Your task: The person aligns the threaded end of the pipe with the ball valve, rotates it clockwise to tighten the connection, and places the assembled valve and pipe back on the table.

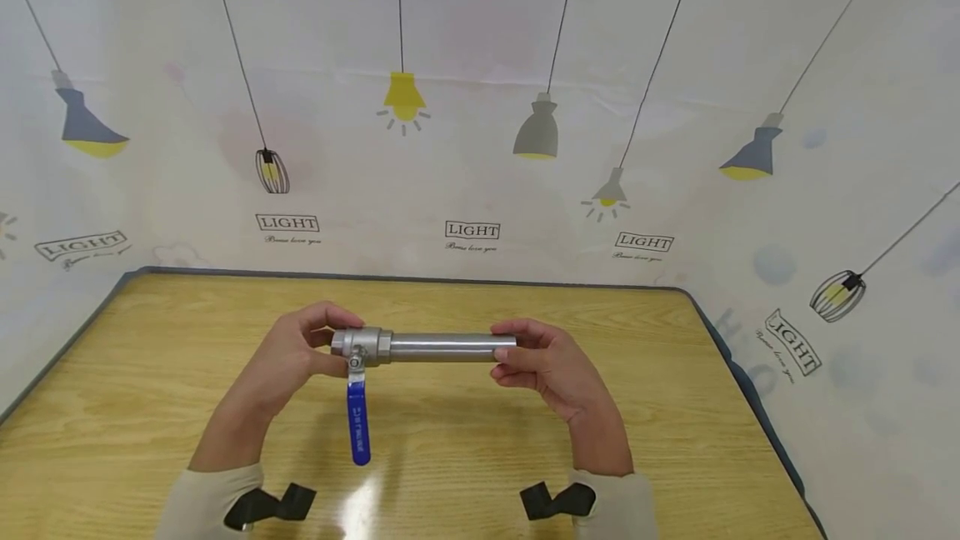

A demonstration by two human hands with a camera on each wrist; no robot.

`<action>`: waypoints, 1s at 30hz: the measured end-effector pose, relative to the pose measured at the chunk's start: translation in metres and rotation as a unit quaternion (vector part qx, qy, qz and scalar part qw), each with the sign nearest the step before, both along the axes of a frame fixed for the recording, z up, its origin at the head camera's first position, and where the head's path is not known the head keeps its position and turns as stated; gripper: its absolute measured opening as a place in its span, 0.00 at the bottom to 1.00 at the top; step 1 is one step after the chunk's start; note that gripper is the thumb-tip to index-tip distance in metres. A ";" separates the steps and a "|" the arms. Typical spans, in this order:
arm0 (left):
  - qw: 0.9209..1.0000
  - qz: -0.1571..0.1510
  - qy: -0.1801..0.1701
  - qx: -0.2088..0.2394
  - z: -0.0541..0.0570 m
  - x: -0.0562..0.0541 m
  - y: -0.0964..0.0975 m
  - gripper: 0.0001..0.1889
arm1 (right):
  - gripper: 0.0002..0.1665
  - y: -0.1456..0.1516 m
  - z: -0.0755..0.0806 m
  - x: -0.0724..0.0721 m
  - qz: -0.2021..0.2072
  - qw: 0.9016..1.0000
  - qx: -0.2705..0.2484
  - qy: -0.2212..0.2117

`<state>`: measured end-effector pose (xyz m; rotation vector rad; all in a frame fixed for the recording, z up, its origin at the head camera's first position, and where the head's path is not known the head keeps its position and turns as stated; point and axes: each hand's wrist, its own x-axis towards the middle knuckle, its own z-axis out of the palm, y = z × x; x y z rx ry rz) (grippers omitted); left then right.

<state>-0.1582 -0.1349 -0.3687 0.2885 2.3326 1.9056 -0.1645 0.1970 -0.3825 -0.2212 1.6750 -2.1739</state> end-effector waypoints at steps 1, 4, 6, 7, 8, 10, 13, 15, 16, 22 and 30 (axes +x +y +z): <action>1.000 0.000 0.000 0.000 0.000 0.000 0.000 0.23 | 0.17 0.000 0.000 0.000 -0.001 1.000 0.002 0.000; 1.000 0.002 -0.001 0.001 0.000 0.000 0.000 0.23 | 0.15 -0.001 0.000 -0.001 -0.003 1.000 0.008 0.000; 1.000 0.002 -0.001 0.001 0.000 0.000 0.000 0.23 | 0.14 -0.001 0.000 -0.001 -0.005 1.000 0.012 0.001; 1.000 0.002 -0.001 0.001 0.000 0.000 0.000 0.23 | 0.14 -0.001 0.000 -0.001 -0.005 1.000 0.012 0.001; 1.000 0.001 -0.001 0.001 0.000 0.000 0.000 0.23 | 0.14 -0.001 0.000 -0.002 -0.005 1.000 0.011 0.002; 1.000 0.001 -0.001 0.001 0.000 0.000 0.000 0.23 | 0.14 -0.001 0.000 -0.002 -0.005 1.000 0.010 0.001; 1.000 -0.001 -0.001 0.001 0.000 0.000 0.000 0.23 | 0.15 0.000 0.000 -0.001 -0.004 1.000 0.007 0.001; 1.000 -0.001 -0.001 0.001 -0.001 0.000 0.000 0.23 | 0.14 0.000 0.000 0.000 -0.004 1.000 0.006 -0.001; 1.000 -0.002 -0.001 0.002 0.000 0.000 0.000 0.23 | 0.14 0.000 0.001 0.000 -0.004 1.000 0.006 -0.001; 1.000 -0.001 -0.002 0.001 -0.001 0.001 0.000 0.23 | 0.11 -0.001 0.001 0.000 -0.006 1.000 0.004 -0.008; 1.000 -0.001 0.001 -0.004 -0.001 0.000 0.000 0.23 | 0.15 -0.001 0.001 -0.001 0.005 1.000 -0.007 -0.022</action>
